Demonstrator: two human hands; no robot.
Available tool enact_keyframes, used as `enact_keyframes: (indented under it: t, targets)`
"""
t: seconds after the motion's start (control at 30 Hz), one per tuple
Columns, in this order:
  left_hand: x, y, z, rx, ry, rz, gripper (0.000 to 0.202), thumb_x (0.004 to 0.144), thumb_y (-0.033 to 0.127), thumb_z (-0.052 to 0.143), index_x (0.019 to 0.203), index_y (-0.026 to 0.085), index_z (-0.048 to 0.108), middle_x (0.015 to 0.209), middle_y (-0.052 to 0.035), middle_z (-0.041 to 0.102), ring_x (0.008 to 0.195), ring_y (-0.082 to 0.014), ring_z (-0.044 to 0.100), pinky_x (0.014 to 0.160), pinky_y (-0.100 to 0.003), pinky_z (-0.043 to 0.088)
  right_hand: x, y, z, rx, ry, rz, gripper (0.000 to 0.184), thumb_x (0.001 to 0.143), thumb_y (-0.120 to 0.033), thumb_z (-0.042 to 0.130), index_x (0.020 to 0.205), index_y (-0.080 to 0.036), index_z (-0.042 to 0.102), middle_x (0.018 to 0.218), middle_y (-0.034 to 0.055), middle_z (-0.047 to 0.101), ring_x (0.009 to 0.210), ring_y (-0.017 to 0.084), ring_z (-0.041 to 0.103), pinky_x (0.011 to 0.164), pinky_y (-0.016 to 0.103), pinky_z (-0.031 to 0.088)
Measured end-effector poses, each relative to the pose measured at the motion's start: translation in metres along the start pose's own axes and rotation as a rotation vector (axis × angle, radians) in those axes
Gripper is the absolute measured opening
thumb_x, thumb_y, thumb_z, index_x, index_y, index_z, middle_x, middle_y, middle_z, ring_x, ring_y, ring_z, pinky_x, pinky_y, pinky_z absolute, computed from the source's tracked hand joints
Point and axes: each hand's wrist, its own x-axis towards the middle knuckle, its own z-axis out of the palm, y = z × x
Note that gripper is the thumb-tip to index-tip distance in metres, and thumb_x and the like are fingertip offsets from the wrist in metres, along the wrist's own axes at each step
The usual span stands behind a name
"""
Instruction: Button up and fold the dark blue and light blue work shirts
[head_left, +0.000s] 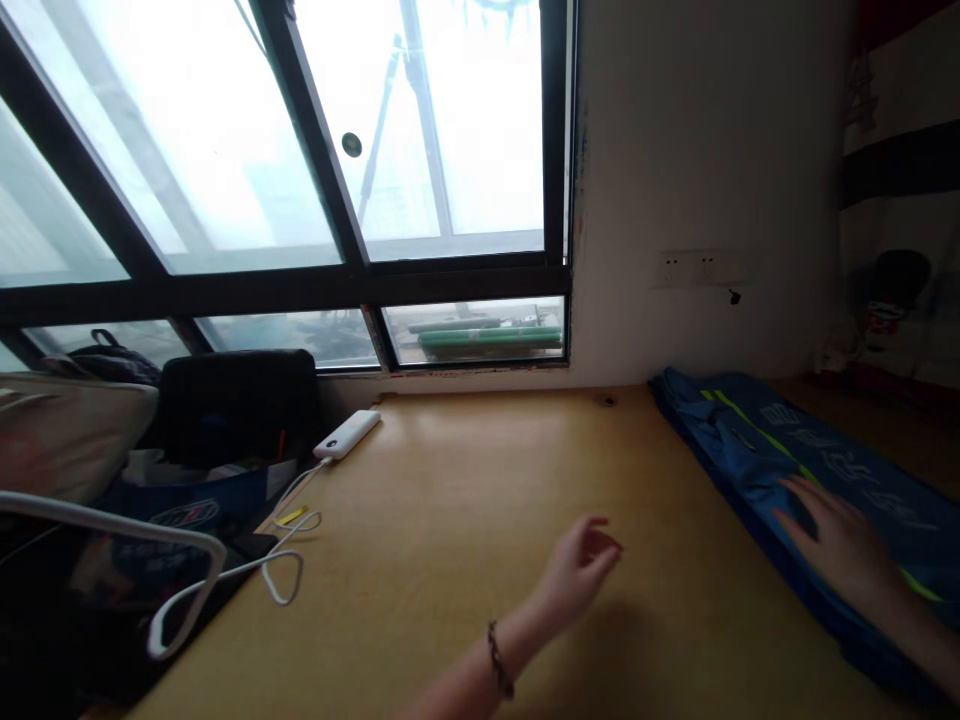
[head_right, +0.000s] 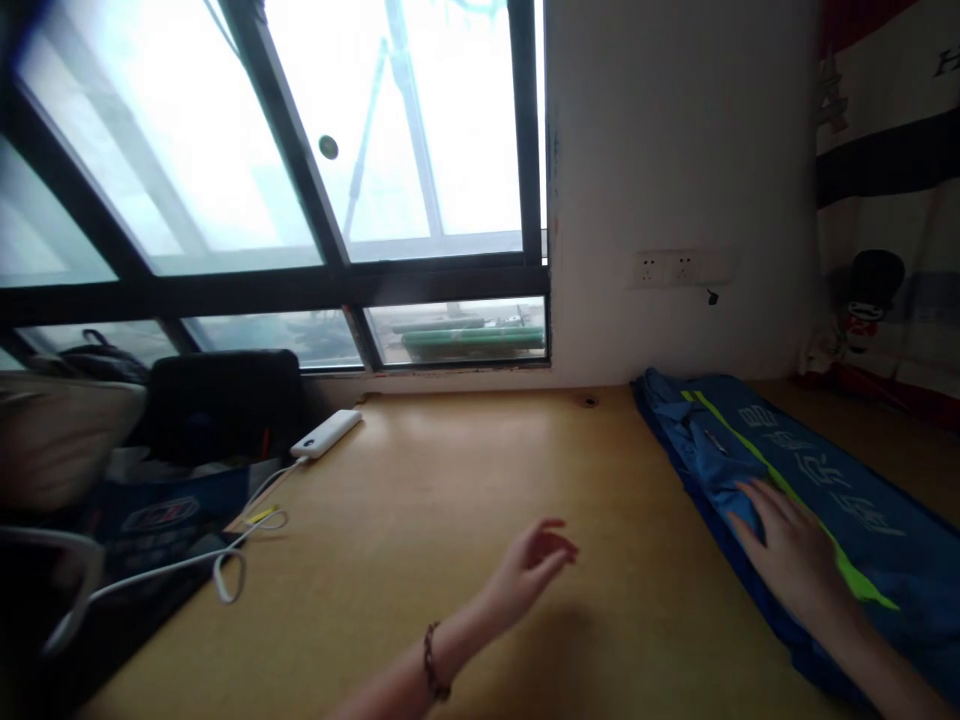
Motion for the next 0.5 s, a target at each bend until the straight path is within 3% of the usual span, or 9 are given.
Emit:
enact_keyframes:
  t: [0.1,0.17,0.23,0.33,0.5]
  targets:
    - [0.024,-0.003,-0.045,-0.082,0.202,0.074,0.043,0.075,0.04,0.055,0.11,0.016,0.047,0.107,-0.0128,0.057,0.097,-0.0202,0.055,0.086,-0.036,0.041,0.006,-0.11,0.053,0.275,-0.035,0.011,0.048,0.082,-0.048,0.038,0.12,-0.02,0.045,0.12,0.0105,0.049,0.112,0.025,0.045,0.094,0.044,0.036]
    - [0.034,-0.01,-0.059,-0.135,0.262,0.131,0.045,0.076,0.042,0.054,0.115,0.02,0.047,0.121,-0.0116,0.05,0.107,-0.0208,0.049,0.093,-0.036,0.037,-0.006,-0.179,0.099,0.495,-0.129,-0.027,0.052,0.085,-0.046,0.036,0.13,-0.021,0.032,0.132,0.0093,0.037,0.122,0.023,0.033,0.1,0.045,0.029]
    - [0.038,-0.02,-0.063,-0.185,0.268,0.181,0.048,0.077,0.043,0.052,0.12,0.022,0.045,0.13,-0.0091,0.042,0.115,-0.0211,0.043,0.098,-0.036,0.033,-0.024,-0.223,0.138,0.683,-0.252,-0.073,0.053,0.086,-0.045,0.035,0.132,-0.022,0.028,0.137,0.0084,0.03,0.126,0.022,0.025,0.102,0.045,0.024]
    - [0.035,-0.031,-0.063,-0.214,0.23,0.205,0.047,0.081,0.044,0.045,0.121,0.021,0.046,0.129,-0.0091,0.044,0.115,-0.0219,0.043,0.099,-0.038,0.031,-0.041,-0.242,0.164,0.901,-0.465,-0.13,0.047,0.087,-0.042,0.034,0.131,-0.024,0.032,0.132,0.0075,0.038,0.122,0.021,0.034,0.1,0.041,0.029]
    - [0.028,-0.034,-0.059,-0.179,0.097,0.27,0.042,0.08,0.036,0.05,0.118,0.019,0.049,0.125,-0.0109,0.047,0.108,-0.024,0.048,0.094,-0.041,0.037,-0.039,-0.228,0.145,0.996,-0.58,-0.239,0.045,0.084,-0.041,0.043,0.126,-0.025,0.04,0.127,0.0062,0.044,0.118,0.021,0.037,0.1,0.038,0.03]
